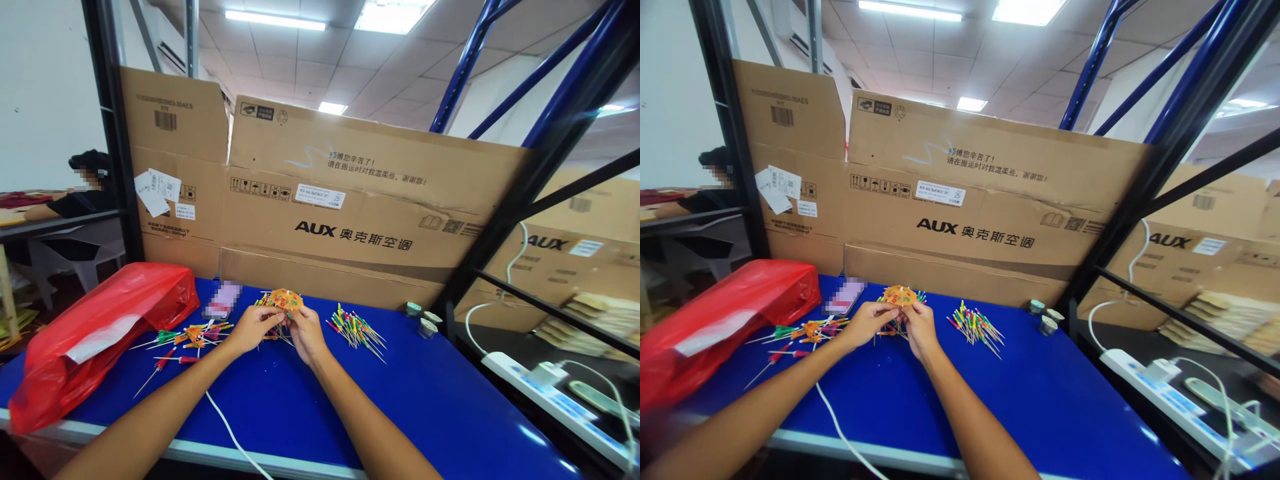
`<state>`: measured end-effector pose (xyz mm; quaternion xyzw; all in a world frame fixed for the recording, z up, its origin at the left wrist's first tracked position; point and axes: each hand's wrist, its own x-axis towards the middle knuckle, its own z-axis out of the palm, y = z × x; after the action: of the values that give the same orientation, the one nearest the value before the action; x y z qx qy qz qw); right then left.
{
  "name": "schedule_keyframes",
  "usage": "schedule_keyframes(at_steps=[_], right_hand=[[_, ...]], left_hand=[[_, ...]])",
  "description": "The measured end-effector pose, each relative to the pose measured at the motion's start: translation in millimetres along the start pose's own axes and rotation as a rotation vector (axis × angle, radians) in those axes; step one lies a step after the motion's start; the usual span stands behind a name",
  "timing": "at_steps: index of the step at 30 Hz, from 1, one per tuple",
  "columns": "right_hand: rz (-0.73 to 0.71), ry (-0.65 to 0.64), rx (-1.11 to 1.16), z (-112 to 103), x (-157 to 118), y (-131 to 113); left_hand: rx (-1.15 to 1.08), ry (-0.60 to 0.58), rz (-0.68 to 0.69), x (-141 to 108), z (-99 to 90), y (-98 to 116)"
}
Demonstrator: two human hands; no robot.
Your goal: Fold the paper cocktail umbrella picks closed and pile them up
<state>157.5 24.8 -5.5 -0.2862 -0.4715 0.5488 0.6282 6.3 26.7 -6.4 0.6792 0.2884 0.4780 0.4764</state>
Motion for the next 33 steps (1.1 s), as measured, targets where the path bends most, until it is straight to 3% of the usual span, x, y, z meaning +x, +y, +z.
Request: schedule_keyframes(at_steps=[18,28,33], right_hand=[[0.008,-0.002,0.048,1.7,-3.6,1.0],[-0.139,-0.078,-0.259,2.1,-2.6,-7.4],[-0.112,-0.106,-0.256,3.0,-5.6,-9.2]], left_hand=[[0.077,-0.025,0.008,0.5,-4.0,1.4],[-0.014,0.076,0.070,1.8,-4.5,-0.3],[-0.035,0.082,-0.007,1.3,-3.8,-2.4]])
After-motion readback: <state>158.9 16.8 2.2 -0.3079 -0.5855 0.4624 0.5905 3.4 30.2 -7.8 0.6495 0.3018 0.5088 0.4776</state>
